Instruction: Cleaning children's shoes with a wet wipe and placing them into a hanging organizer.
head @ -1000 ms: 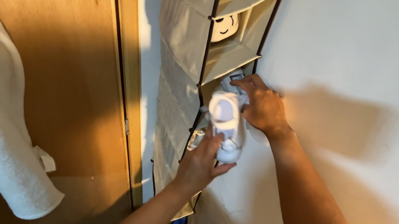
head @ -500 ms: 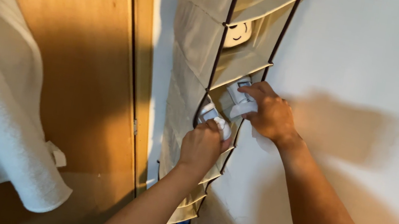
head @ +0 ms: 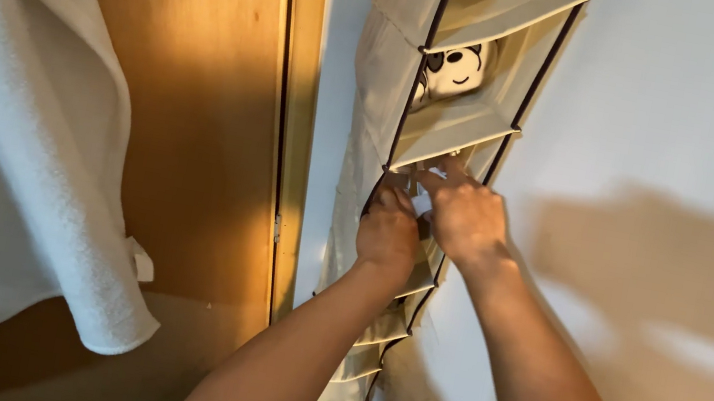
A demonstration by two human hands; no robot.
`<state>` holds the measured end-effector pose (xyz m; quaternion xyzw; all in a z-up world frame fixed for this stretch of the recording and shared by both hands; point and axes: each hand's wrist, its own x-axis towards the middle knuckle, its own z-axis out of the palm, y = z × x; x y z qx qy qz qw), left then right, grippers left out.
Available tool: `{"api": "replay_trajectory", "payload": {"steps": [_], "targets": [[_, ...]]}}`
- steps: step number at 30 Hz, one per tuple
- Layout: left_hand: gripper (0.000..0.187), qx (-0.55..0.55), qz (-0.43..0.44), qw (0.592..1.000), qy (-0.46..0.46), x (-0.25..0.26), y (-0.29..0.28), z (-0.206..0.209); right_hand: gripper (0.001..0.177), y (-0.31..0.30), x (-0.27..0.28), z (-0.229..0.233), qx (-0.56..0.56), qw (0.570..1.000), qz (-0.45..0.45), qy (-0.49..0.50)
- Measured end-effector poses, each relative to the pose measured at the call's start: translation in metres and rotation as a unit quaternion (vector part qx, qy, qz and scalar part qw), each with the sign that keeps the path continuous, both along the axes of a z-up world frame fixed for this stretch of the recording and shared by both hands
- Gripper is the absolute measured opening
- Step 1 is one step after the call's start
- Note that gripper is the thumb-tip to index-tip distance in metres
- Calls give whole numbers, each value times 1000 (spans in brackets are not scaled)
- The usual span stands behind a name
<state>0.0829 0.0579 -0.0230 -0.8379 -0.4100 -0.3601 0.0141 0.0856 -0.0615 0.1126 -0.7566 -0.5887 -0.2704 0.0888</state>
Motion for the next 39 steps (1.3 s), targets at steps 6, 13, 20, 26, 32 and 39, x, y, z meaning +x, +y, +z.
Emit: {"api": "replay_trajectory", "payload": {"steps": [6, 13, 20, 26, 32, 39], "targets": [[72, 30, 48, 998, -12, 26, 35, -37, 46, 33, 34, -43, -30, 999, -17, -28], [67, 80, -19, 989, 122, -31, -27, -21, 52, 9, 18, -39, 2, 998, 33, -55], [65, 245, -19, 963, 109, -30, -19, -40, 57, 14, 39, -52, 12, 984, 25, -174], [31, 259, -153, 943, 141, -44, -17, -28, 49, 27, 46, -51, -8, 998, -49, -47], [19, 284, -168, 915, 234, -73, -27, -9, 54, 37, 46, -64, 82, 990, 59, -94], [24, 310, -198, 911, 186, -88, -21, -4, 58, 36, 36, -44, -35, 995, -95, 6]]}}
